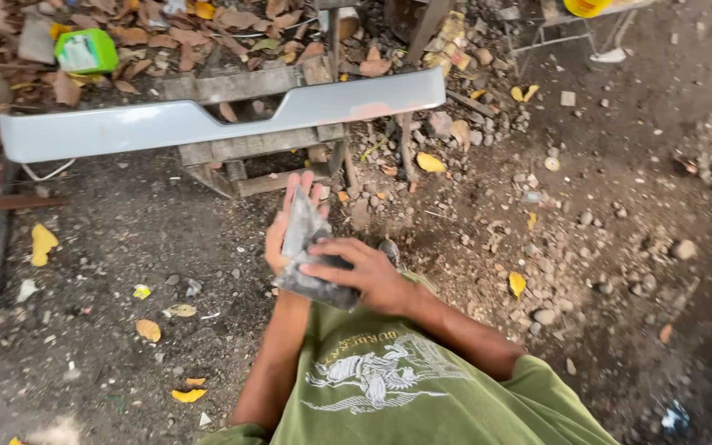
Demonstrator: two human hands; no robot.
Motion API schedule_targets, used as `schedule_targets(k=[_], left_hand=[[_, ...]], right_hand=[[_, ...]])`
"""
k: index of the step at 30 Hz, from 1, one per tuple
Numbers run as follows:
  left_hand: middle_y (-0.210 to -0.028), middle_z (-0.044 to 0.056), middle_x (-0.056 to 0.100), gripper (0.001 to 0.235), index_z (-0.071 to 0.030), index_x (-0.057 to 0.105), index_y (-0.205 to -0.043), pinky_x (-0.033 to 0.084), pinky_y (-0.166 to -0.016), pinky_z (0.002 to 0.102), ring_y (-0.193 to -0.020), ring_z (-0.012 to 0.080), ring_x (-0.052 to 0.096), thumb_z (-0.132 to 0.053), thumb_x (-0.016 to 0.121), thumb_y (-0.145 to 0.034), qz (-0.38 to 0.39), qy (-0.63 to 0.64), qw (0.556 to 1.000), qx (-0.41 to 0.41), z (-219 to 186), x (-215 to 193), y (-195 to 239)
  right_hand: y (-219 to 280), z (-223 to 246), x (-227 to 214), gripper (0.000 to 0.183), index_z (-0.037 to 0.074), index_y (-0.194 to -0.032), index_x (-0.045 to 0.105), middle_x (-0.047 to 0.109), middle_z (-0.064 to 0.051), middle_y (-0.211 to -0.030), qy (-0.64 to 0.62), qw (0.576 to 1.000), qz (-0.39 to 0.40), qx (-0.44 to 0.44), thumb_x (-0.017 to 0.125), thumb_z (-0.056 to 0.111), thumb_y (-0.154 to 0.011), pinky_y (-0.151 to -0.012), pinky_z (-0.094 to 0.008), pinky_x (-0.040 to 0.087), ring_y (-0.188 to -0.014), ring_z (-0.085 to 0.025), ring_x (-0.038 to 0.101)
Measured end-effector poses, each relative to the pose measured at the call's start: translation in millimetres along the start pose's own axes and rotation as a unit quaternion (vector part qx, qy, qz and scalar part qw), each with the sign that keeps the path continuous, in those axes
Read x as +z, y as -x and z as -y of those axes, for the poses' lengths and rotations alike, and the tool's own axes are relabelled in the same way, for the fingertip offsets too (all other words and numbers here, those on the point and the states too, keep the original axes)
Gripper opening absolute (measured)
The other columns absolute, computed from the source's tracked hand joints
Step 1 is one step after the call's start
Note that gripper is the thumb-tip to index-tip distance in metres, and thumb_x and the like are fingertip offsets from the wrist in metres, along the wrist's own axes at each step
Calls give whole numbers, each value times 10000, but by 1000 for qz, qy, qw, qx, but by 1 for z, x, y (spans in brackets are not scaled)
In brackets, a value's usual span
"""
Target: The person sands a white car bumper with a sanding block and a metal scraper, smoothing the surface. They then dip the sanding block into a bucket of liquid and continue sanding the bumper.
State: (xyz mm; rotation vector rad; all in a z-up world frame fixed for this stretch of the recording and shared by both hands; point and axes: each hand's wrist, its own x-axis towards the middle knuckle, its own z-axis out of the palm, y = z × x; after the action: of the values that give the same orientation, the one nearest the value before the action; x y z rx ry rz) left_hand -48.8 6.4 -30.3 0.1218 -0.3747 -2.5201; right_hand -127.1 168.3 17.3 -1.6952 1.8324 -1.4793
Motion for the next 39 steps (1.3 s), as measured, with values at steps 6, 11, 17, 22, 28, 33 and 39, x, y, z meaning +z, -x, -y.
schedule_targets(k=[6,11,17,22,28,33,39], left_hand=[[-1746,149,185,1193,19,182,-1649,194,-1317,379,-1611,260,228,-899,161,-887,41,-224,973,-29,31,75,-2],[-1753,140,163,1195,15,170,-1651,106,-1334,416,-1636,279,136,-898,147,-880,42,-287,957,-24,56,72,-12],[-1743,136,157,1195,13,168,-1641,130,-1312,430,-1623,270,152,-910,128,-883,9,-337,941,32,94,52,-51],[-1734,183,222,1129,54,229,-1633,159,-1324,458,-1611,311,225,-852,311,-964,10,-208,977,-48,147,58,-51],[-1599,160,294,1118,-110,-37,-1662,361,-1188,507,-1451,324,402,-585,662,-930,204,-630,741,-115,177,98,-78],[-1333,116,732,551,-231,610,-1458,537,-1092,456,-1192,285,721,-536,493,-1014,163,-574,744,-301,180,81,-121],[-1281,115,730,536,-105,667,-1333,476,-1042,370,-1211,189,646,-520,530,-1023,311,-587,693,-280,245,103,-182]], right_hand=[[-18,-19,-47,796,299,-1438,509,538,-96,-1380,163,986,28,17,864,275,-726,-822,-436,575,-1226,-330,558],[-11,-53,-49,696,269,-1478,495,570,-88,-1373,206,968,32,140,756,168,-841,-750,-418,594,-1177,-313,607],[10,-45,-71,658,207,-1498,469,559,-123,-1326,169,978,37,119,709,95,-896,-771,-424,605,-1142,-316,614],[9,-73,-122,738,187,-1460,492,557,-111,-1329,205,969,-20,136,702,56,-764,-888,-475,580,-1180,-356,592],[29,-107,-185,549,80,-1473,506,613,-141,-1208,86,938,-107,318,654,131,-947,-833,-429,583,-1040,-297,650],[51,-128,-302,276,50,-838,620,682,-19,-695,-68,795,-411,440,727,284,-940,-425,-291,554,-538,-121,662],[60,-162,-341,256,92,-847,675,633,-32,-654,-176,714,-479,480,669,312,-978,-333,-277,425,-441,-116,544]])
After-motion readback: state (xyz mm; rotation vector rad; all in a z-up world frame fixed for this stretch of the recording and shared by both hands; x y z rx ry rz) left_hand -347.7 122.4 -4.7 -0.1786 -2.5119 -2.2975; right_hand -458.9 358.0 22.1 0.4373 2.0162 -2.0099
